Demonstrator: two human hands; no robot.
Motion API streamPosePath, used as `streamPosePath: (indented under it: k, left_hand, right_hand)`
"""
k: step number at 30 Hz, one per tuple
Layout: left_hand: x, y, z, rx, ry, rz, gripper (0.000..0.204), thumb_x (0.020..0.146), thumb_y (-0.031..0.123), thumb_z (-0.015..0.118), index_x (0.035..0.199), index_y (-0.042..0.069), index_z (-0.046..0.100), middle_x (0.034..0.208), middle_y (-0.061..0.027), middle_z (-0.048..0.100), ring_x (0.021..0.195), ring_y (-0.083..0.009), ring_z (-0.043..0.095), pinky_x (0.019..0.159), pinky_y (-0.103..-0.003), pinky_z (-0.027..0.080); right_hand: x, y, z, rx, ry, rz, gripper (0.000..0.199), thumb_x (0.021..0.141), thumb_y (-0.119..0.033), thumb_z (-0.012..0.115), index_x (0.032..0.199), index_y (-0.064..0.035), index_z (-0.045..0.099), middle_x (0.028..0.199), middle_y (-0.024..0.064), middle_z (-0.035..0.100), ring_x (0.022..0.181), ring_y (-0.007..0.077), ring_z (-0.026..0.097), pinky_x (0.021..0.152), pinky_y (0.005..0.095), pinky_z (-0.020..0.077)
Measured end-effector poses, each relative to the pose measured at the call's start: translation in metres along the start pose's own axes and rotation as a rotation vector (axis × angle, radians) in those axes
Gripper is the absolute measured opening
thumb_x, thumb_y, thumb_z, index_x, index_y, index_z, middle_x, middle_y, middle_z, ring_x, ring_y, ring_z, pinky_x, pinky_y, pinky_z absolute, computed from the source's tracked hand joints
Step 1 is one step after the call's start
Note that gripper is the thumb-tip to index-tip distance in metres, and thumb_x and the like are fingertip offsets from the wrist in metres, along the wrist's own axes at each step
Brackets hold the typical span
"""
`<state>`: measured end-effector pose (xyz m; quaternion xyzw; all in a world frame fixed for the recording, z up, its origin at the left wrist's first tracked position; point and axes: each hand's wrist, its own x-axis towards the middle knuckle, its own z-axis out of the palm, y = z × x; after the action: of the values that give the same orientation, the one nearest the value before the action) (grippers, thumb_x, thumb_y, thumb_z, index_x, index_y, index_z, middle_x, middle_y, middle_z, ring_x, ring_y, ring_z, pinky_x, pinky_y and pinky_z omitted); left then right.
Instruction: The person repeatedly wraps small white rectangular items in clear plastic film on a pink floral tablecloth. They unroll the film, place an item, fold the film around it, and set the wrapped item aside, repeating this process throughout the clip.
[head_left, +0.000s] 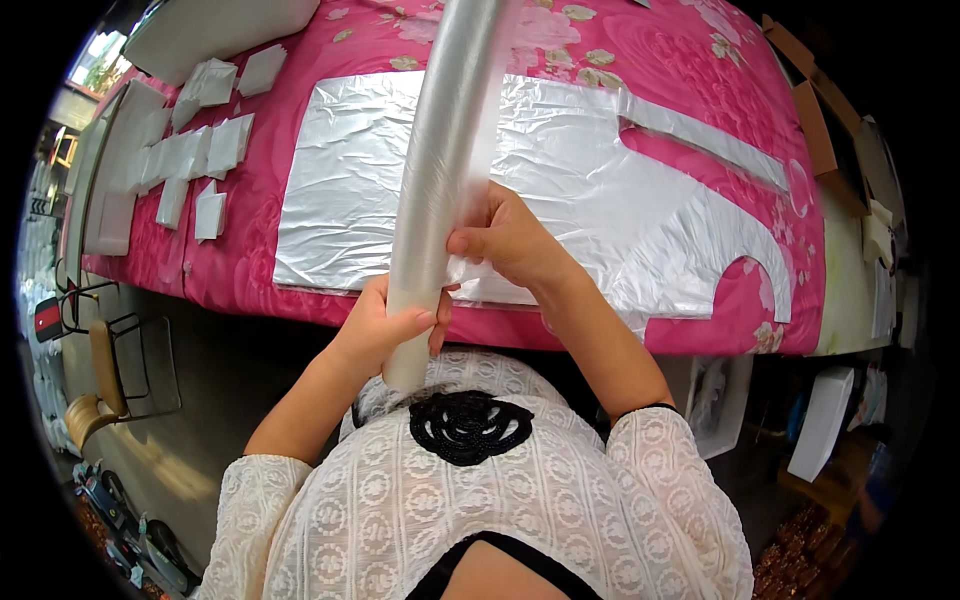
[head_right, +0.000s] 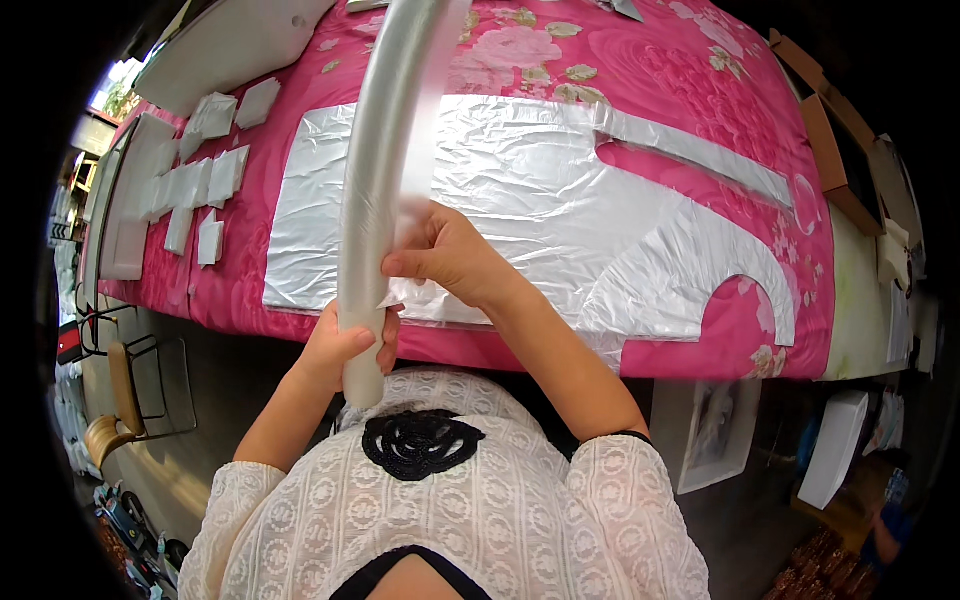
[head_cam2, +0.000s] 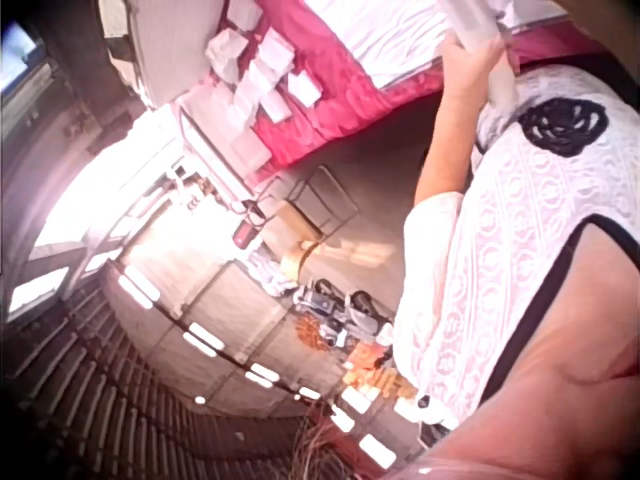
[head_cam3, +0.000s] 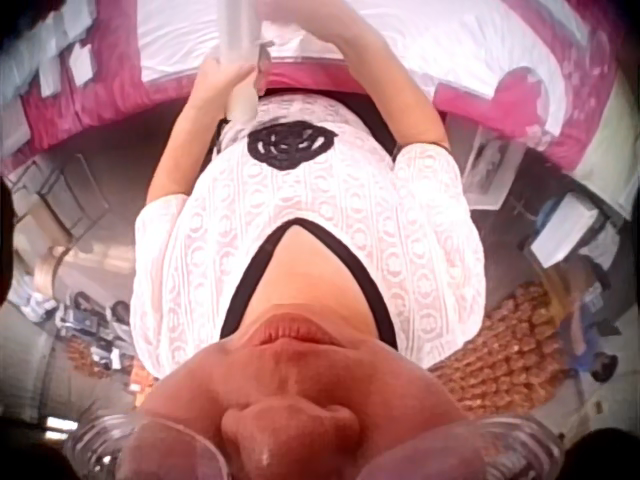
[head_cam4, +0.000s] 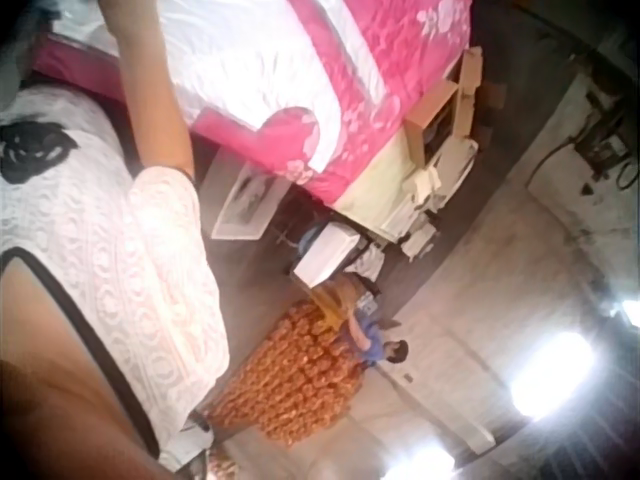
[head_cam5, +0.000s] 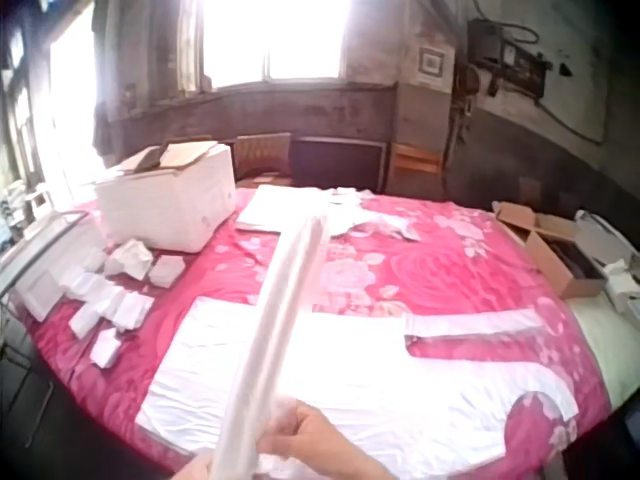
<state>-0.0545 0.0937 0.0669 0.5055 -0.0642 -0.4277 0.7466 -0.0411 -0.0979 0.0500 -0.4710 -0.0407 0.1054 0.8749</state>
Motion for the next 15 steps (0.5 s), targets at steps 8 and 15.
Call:
streamPosePath:
  k: [8,15]
  left_hand:
    - [0.004,-0.022,-0.025,-0.065,0.130,0.081,0.084,0.061,0.066,0.071,0.109,0.001,0.049,0.088,-0.0090,0.058,0.069,-0.0197,0.061,0.057,-0.030,0.051]
    - [0.034,-0.039,-0.065,-0.505,-0.642,-0.033,0.064,0.090,0.051,0.039,0.126,-0.002,0.039,0.101,-0.0194,0.058,0.084,-0.0294,0.062,0.066,-0.044,0.054]
  right_hand:
    - [-0.003,-0.027,0.008,-0.219,-0.076,-0.089,0.031,0.069,-0.013,0.077,0.096,-0.0040,0.065,0.071,-0.0008,0.059,0.065,0.0067,0.054,0.057,0.0220,0.0430]
    - [-0.024,-0.030,0.013,-0.183,0.005,-0.071,0.033,0.064,-0.021,0.080,0.080,0.0002,0.060,0.066,0.0017,0.059,0.056,0.0083,0.054,0.048,0.0224,0.0425]
